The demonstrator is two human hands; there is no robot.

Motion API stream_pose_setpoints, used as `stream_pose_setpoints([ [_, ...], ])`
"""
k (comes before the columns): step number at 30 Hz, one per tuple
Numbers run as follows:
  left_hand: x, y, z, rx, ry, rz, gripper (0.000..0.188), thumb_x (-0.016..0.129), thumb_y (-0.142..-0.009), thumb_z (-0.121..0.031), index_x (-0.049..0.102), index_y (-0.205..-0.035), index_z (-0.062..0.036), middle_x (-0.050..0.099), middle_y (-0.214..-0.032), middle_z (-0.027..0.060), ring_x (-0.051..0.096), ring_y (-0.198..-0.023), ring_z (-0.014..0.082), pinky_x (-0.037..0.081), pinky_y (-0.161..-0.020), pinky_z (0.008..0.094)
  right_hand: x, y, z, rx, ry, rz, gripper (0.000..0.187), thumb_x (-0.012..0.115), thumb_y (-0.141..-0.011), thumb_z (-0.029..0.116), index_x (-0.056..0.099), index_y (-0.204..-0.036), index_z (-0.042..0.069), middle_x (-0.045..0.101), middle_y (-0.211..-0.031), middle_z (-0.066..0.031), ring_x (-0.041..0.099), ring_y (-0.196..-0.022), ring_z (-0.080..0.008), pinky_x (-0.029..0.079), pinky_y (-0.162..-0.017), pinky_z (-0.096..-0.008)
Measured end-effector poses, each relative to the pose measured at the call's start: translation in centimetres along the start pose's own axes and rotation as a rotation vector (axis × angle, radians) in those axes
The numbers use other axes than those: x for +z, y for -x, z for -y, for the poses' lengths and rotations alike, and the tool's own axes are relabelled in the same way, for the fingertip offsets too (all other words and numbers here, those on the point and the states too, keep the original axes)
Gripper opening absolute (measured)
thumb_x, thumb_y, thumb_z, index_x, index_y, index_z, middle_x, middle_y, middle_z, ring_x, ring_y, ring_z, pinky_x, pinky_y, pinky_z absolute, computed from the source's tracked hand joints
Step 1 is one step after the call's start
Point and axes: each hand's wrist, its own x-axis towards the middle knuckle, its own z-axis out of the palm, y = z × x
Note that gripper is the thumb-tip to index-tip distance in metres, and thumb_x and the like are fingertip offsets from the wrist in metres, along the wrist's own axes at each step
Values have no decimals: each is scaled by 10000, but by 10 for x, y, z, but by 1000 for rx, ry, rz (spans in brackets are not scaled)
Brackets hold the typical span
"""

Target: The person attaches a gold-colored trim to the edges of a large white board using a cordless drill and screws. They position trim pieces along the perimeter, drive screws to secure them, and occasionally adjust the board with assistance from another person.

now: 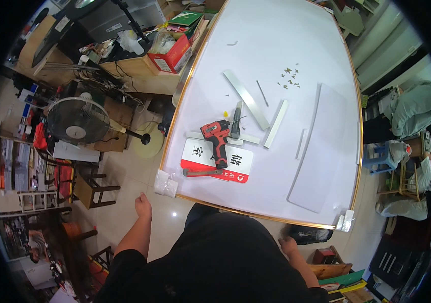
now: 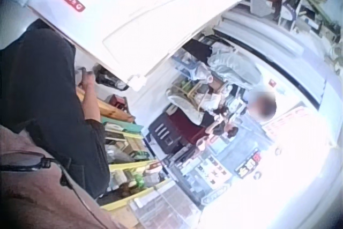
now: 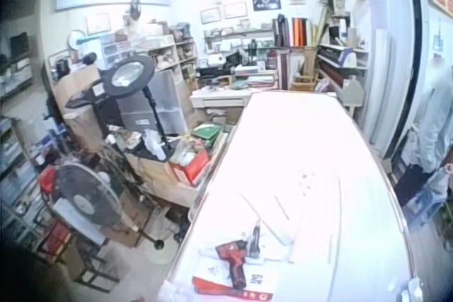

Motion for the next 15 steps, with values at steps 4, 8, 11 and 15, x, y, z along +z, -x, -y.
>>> stream_pose_setpoints([
  [4, -10, 57, 7, -116, -102, 109, 648, 491, -1033, -525, 658, -1135, 92, 694, -1119, 300, 662, -1067, 433, 504, -944, 478, -5, -11, -44, -176, 174, -42, 334, 545, -1006, 307, 737, -1148, 73, 729, -1088, -234, 675, -1058, -421, 548, -926, -478],
  [8, -8, 91, 7, -63, -196, 219, 650, 497, -1029, -533, 663, -1139, 86, 699, -1117, 306, 670, -1075, 441, 509, -949, 480, -20, -25, -37, -321, 121, -36, 337, 561, -984, 319, 748, -1041, 45, 729, -1092, -228, 665, -1040, -450, 536, -906, -513],
  [11, -7, 109, 2, 32, -247, 261, 633, 510, -1025, -517, 663, -1151, 84, 716, -1099, 302, 688, -1067, 440, 524, -958, 493, -33, -38, -14, -247, -98, -1, 472, 574, -957, 431, 757, -943, -3, 734, -1061, -240, 674, -1040, -442, 533, -906, -493],
  [15, -8, 124, -6, 69, -253, 320, 632, 519, -1022, -514, 672, -1134, 89, 717, -1084, 304, 689, -1058, 444, 526, -953, 494, -38, -56, 1, -292, -138, -7, 516, 577, -956, 481, 761, -1059, 9, 729, -1106, -249, 672, -1091, -435, 524, -965, -478],
])
